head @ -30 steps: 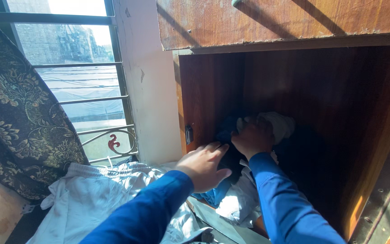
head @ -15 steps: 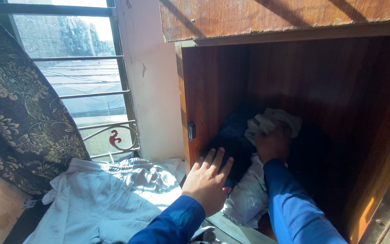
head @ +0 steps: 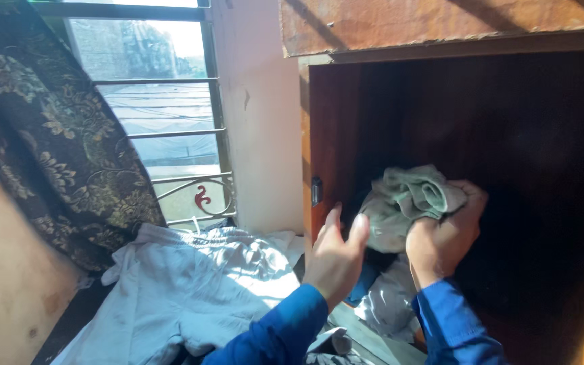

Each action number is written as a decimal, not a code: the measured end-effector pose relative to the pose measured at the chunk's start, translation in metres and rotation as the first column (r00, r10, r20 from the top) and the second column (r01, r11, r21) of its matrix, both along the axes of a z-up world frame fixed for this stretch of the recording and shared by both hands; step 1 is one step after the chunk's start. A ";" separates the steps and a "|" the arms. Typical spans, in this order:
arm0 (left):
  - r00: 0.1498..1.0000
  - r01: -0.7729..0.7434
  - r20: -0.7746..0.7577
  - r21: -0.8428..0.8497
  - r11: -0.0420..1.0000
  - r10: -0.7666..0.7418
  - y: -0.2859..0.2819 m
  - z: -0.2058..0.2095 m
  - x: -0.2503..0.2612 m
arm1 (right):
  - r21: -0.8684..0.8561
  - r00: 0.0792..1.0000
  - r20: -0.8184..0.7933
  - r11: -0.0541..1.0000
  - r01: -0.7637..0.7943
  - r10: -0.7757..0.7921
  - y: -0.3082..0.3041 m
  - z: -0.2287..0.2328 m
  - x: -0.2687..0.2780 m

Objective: The person folds shorts and a shirt by hand, then places them into a storage compartment.

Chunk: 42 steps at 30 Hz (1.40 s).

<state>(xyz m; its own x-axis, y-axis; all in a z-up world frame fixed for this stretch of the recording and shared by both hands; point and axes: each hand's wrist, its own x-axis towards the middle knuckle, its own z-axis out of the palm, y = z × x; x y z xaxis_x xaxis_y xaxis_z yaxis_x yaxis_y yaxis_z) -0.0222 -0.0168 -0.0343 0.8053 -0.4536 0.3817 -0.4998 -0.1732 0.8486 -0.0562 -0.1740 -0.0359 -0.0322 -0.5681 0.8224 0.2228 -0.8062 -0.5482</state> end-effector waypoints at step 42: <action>0.295 -0.942 -0.125 -0.205 0.266 0.947 0.281 -0.094 0.160 | 0.759 0.077 0.040 0.020 -0.651 0.996 0.209 -0.090 0.171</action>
